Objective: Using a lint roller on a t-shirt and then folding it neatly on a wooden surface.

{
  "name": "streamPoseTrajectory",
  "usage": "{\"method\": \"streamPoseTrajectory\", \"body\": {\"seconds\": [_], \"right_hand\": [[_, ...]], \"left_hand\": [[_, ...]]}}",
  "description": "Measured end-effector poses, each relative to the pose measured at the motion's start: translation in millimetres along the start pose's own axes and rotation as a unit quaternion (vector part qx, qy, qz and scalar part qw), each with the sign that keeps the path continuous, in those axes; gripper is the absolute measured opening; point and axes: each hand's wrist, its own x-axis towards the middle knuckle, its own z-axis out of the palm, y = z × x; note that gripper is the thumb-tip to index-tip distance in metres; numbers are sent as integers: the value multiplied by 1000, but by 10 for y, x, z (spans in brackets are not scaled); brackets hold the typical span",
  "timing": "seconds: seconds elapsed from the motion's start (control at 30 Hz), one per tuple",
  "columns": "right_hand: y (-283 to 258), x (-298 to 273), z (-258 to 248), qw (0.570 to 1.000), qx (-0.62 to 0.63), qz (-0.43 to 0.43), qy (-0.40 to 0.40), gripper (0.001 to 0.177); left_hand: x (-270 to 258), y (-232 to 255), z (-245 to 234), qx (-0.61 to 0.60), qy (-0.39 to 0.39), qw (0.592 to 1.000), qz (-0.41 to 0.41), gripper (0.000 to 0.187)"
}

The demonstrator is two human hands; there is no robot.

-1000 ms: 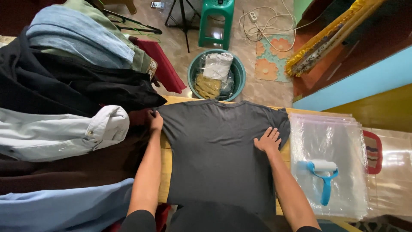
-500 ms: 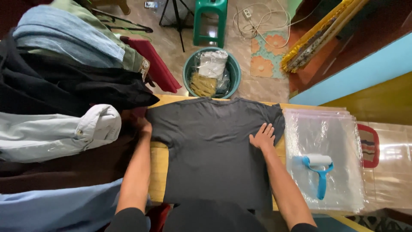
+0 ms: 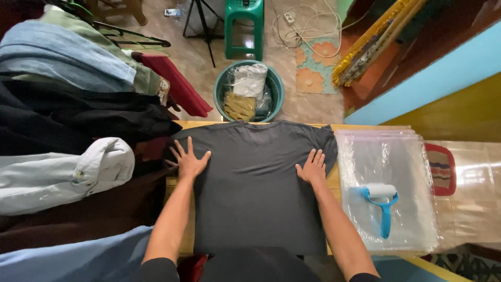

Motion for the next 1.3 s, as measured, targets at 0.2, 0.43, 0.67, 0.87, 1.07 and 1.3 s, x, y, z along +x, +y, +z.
{"method": "streamPoseTrajectory", "body": {"seconds": [0.2, 0.43, 0.67, 0.87, 1.07, 1.3], "right_hand": [[-73, -105, -103, 1000, -12, 8, 21, 102], [-5, -139, 21, 997, 20, -26, 66, 102], [-9, -370, 4, 986, 49, -62, 150, 96], [78, -291, 158, 979, 55, -84, 178, 99], [107, -240, 197, 973, 61, -92, 201, 98], [110, -190, 293, 972, 64, -86, 211, 99]], "left_hand": [[551, -114, 35, 19, -59, 998, -5, 106], [388, 286, 365, 12, 147, 989, 10, 80], [-292, 368, 1037, 13, 206, 978, 41, 76], [-865, 279, 953, -7, 266, 949, 169, 75], [-837, -34, 888, 3, 254, 961, 112, 76], [69, -289, 521, -46, 169, 982, 67, 73]]}}
